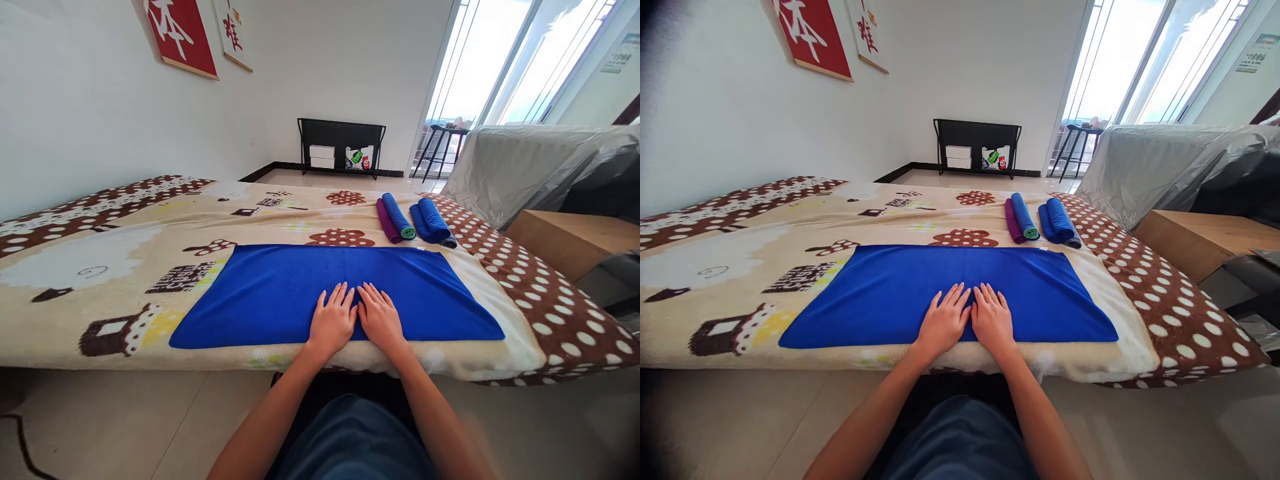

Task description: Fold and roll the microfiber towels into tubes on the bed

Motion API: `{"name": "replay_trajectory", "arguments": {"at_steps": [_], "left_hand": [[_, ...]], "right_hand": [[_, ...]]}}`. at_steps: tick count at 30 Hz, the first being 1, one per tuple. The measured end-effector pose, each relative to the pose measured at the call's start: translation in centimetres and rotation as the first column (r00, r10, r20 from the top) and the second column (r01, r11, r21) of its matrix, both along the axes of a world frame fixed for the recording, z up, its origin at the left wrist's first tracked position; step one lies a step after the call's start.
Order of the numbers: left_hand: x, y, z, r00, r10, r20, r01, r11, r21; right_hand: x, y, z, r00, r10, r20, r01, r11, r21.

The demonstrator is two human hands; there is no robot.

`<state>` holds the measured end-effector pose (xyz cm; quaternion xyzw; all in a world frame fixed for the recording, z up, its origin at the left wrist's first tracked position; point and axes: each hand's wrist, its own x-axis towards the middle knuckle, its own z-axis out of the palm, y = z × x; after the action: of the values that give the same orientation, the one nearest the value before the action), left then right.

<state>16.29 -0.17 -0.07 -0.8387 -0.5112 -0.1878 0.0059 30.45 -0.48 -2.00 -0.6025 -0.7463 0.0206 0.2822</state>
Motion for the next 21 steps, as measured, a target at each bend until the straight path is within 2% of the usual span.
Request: {"name": "replay_trajectory", "arguments": {"at_steps": [3, 6, 8, 10, 13, 15, 17, 18, 19, 21], "left_hand": [[-4.1, -0.7, 0.2, 0.993, 0.105, -0.053, -0.105, 0.994, 0.007], [-11.0, -0.6, -0.1, 0.943, 0.324, -0.076, -0.326, 0.945, -0.019], [-16.4, -0.5, -0.6, 0.850, 0.526, -0.035, -0.526, 0.851, 0.014], [-21.2, -0.6, -1.1, 0.739, 0.673, 0.023, -0.674, 0.738, 0.038], [-25.4, -1.3, -1.4, 0.643, 0.761, 0.090, -0.765, 0.644, 0.021], [-25.5, -1.8, -1.1, 0.608, 0.788, 0.095, -0.793, 0.609, 0.024], [-23.5, -1.9, -0.4, 0.608, 0.791, 0.069, -0.794, 0.605, 0.061], [-21.8, -1.9, 0.1, 0.640, 0.767, 0.043, -0.768, 0.636, 0.080], [-19.8, -1.8, 0.7, 0.701, 0.713, 0.006, -0.711, 0.698, 0.086], [-14.9, -1.2, 2.0, 0.861, 0.500, -0.092, -0.500, 0.866, 0.027]], "right_hand": [[3.2, -1.4, 0.0, 0.990, -0.091, 0.109, 0.090, 0.996, 0.011], [9.4, -3.1, -0.9, 0.944, -0.290, 0.157, 0.288, 0.957, 0.034], [14.5, -4.5, -2.1, 0.885, -0.439, 0.154, 0.435, 0.899, 0.060], [19.2, -6.1, -3.5, 0.830, -0.543, 0.127, 0.537, 0.840, 0.083], [23.5, -7.8, -5.2, 0.800, -0.591, 0.103, 0.583, 0.806, 0.100], [23.9, -8.2, -5.5, 0.771, -0.629, 0.102, 0.618, 0.777, 0.118], [22.3, -7.6, -4.8, 0.748, -0.655, 0.106, 0.639, 0.755, 0.150], [20.8, -7.0, -4.2, 0.765, -0.636, 0.105, 0.618, 0.770, 0.161], [19.0, -6.2, -3.4, 0.808, -0.580, 0.101, 0.563, 0.811, 0.158], [14.7, -3.7, -1.4, 0.942, -0.328, 0.072, 0.322, 0.942, 0.093]]}}
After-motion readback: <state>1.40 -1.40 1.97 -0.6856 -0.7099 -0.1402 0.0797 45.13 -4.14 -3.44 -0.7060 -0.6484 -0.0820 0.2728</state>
